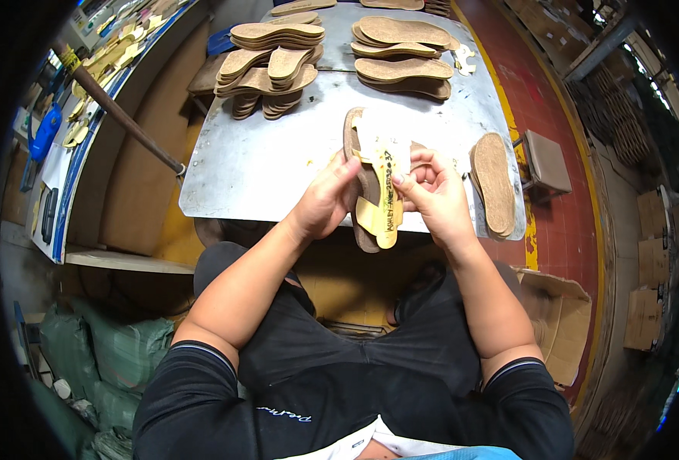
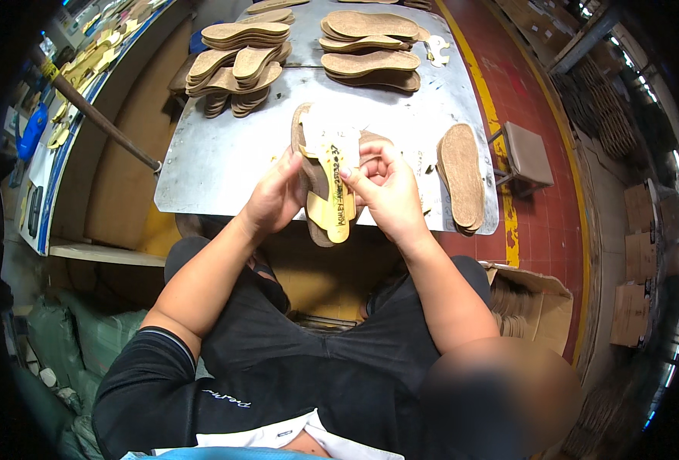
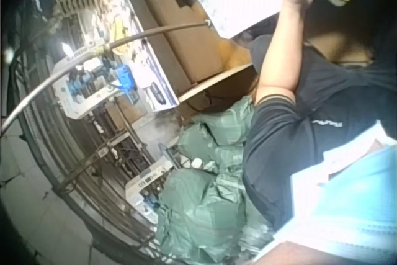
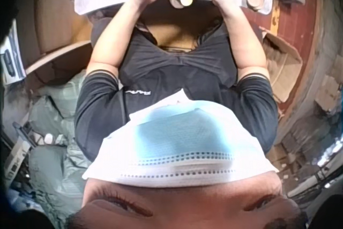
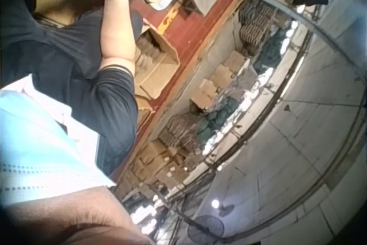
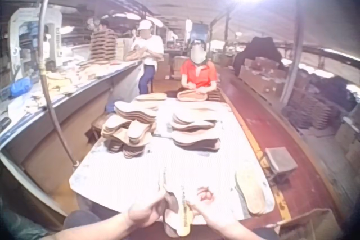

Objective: The person stacks shoe insoles on a metal table, then picks up a pair and writes on them with a pen. The person continues to handle and mark insoles throughout the clip.

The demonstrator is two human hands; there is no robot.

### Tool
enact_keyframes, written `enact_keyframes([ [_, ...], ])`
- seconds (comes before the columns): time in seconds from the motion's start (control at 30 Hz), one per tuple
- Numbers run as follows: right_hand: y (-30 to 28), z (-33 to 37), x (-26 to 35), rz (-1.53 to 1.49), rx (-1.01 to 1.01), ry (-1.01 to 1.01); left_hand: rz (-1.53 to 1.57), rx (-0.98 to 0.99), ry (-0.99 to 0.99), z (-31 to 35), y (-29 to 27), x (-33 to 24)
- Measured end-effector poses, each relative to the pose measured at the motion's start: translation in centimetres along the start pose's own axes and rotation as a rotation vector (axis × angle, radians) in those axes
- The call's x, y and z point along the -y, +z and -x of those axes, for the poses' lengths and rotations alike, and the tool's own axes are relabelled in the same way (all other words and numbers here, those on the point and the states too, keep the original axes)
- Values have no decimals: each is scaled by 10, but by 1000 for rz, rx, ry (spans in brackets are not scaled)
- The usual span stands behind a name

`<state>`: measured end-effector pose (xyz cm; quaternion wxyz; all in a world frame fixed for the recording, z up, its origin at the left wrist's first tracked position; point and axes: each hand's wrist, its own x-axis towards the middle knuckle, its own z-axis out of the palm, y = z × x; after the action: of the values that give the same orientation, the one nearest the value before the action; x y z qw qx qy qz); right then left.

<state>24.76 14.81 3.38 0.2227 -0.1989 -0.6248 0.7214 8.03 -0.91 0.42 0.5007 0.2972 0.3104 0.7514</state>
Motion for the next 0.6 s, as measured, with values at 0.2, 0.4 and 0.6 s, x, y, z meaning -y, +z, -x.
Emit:
enact_keyframes([
  [0.2,1,2,-2,-17,18,30,-185,-96,-22,-2,2,6],
  [0.4,5,0,-2,-92,70,-8,-70,-112,-128,-1,5,-1],
  [0.6,19,10,0,89,50,-123,-49,-169,-129,2,9,-2],
])
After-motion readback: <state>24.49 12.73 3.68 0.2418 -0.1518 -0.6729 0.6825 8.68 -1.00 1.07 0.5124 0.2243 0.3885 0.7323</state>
